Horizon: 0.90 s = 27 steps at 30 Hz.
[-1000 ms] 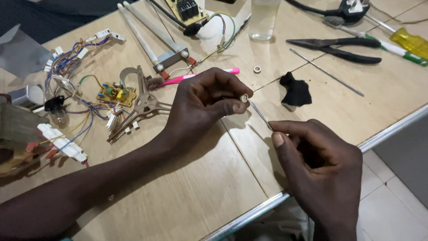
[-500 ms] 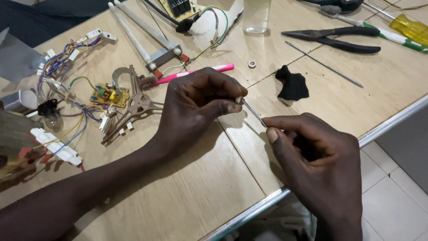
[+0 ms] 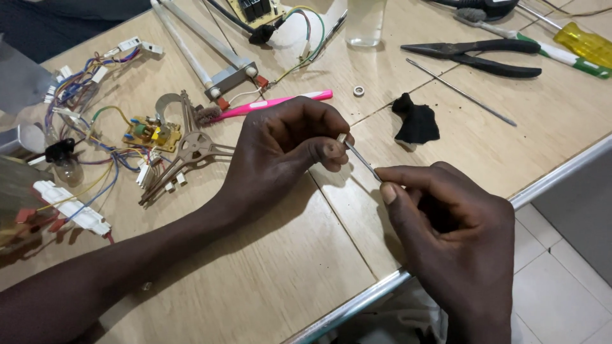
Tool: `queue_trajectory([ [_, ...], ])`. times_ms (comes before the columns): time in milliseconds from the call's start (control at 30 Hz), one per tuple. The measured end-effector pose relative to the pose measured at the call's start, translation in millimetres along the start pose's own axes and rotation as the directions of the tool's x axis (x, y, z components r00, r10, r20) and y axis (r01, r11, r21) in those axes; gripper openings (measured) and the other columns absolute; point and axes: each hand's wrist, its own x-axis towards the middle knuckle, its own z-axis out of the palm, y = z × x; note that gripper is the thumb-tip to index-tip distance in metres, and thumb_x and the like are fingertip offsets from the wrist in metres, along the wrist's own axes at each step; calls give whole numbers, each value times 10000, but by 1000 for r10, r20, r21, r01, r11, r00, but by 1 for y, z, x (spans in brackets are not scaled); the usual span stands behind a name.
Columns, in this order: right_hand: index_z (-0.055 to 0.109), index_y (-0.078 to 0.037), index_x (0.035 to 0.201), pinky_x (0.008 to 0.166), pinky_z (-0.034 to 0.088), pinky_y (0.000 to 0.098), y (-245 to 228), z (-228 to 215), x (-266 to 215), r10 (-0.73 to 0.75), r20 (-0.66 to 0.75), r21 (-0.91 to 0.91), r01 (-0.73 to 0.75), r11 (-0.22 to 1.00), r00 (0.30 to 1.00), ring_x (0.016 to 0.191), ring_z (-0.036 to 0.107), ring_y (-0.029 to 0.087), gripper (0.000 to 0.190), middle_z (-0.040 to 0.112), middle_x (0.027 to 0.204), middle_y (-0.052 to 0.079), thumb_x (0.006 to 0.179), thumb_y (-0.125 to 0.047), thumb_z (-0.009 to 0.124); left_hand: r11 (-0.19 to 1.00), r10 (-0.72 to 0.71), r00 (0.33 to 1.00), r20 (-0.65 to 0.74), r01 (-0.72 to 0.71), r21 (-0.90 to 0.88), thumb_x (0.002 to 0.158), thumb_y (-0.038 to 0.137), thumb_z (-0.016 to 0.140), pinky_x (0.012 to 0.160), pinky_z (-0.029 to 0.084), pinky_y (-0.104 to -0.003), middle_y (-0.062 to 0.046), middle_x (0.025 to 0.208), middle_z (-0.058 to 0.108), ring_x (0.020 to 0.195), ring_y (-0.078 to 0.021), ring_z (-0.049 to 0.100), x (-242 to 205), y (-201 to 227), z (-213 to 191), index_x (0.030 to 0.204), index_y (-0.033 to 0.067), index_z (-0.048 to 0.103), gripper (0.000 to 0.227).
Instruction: The person is using a thin metal probe to align and assemble small plastic components, likely part of an appliance repair, on a cluttered workbench.
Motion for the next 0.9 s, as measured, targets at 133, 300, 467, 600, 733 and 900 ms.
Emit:
queue_trajectory([
  [133, 814, -73, 1023, 565, 381, 217, 1, 0, 0, -22, -3, -12, 22, 1000, 1000, 633, 515, 69, 139, 674, 784, 14, 923, -73, 717, 1000, 10, 1000, 15, -10, -6, 876, -40, 719, 663, 517, -257, -123, 812, 663, 682, -151, 625, 1, -2, -2, 988, -43, 671, 121],
  [300, 808, -58, 1023, 597, 382, 211, 1, 1, -1, -31, -18, 12, 31, 999, 999, 664, 525, 75, 129, 647, 781, 19, 932, -56, 716, 1000, -23, 999, 23, 23, 19, 891, 29, 741, 618, 516, -244, -136, 796, 672, 643, -147, 634, 1, -2, -3, 1005, -55, 653, 166],
  [467, 803, -51, 1024, 619, 417, 212, 2, 1, -2, -50, -26, 15, 51, 999, 998, 693, 568, 81, 128, 686, 810, 28, 926, -52, 721, 999, -29, 997, 67, 28, 21, 893, 137, 770, 645, 502, -238, -104, 800, 664, 679, -126, 616, -1, 2, -2, 1000, -37, 654, 234],
  [600, 803, -49, 1031, 598, 396, 219, 2, 0, -2, -76, -17, 11, 76, 997, 997, 659, 540, 82, 137, 666, 791, 27, 928, -44, 713, 993, -48, 996, 72, 39, 114, 931, 198, 721, 658, 456, -224, -82, 802, 658, 691, -101, 571, -1, 5, 0, 971, -1, 650, 215],
  [733, 804, -53, 1031, 603, 406, 220, 1, 0, -2, -81, -17, 7, 81, 997, 997, 665, 550, 82, 136, 669, 785, 25, 929, -46, 714, 892, -6, 992, 126, -52, 448, 973, 296, 623, 637, 516, -232, -76, 827, 700, 704, -108, 633, 2, 12, -5, 973, 43, 644, 255],
  [900, 808, -50, 1038, 595, 412, 232, 1, -1, -2, -77, -9, -2, 77, 997, 997, 663, 561, 92, 143, 683, 803, 39, 926, -58, 720, 882, 17, 985, 169, -94, 462, 1007, 318, 570, 679, 530, -237, -71, 837, 683, 720, -107, 628, 1, 13, -5, 946, 58, 624, 273],
])
